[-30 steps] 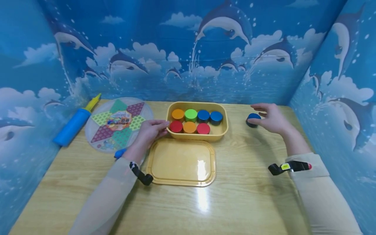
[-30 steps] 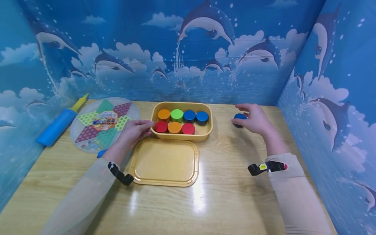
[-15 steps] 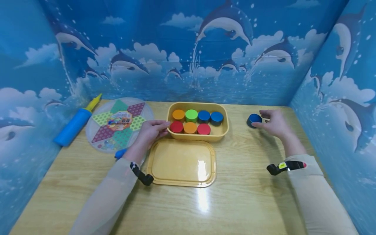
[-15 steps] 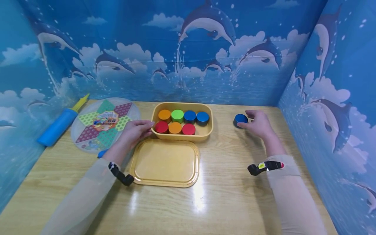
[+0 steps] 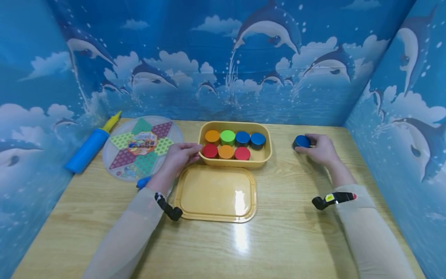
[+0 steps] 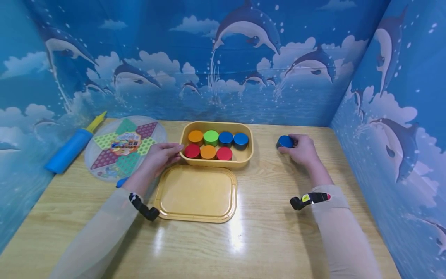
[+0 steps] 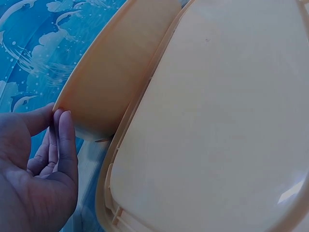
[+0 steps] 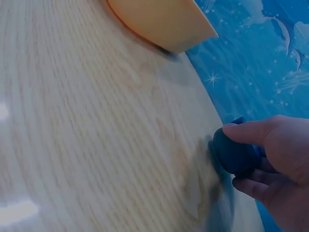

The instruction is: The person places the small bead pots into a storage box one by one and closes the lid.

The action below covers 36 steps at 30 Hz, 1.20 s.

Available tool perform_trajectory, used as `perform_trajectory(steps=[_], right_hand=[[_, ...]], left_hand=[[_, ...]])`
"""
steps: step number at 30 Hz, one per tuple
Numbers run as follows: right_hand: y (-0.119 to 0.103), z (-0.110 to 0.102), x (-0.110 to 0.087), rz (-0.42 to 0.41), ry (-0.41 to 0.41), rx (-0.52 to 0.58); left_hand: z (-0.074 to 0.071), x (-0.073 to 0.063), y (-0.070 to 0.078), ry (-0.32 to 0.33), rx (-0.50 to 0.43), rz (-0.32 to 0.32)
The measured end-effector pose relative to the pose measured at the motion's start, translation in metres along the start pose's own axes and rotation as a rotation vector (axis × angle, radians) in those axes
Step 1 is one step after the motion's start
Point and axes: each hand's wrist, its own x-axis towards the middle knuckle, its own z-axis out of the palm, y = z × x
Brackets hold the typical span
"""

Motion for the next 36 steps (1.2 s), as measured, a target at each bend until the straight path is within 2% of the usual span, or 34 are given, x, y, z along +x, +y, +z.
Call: perform_trajectory(steps=[5, 11, 25, 36], right_hand=[[-0.012, -0.002, -0.003, -0.017, 0.013, 0.016], [-0.036, -0.005, -0.008, -0.105, 0.006, 0.044], [-0.088, 0.001, -0.019, -0.254, -0.135, 0.088], [-0.109, 0.012, -0.013, -0.371, -0.24, 0.093]], left_hand=[[0.0, 0.0, 0.0, 0.0, -0.004, -0.003], [0.0, -0.001, 0.001, 0.001, -0.002, 0.001], [-0.001, -0.001, 0.0, -0.005, -0.007, 0.001], [-0.001, 0.002, -0.001, -0.006, -0.006, -0.003]])
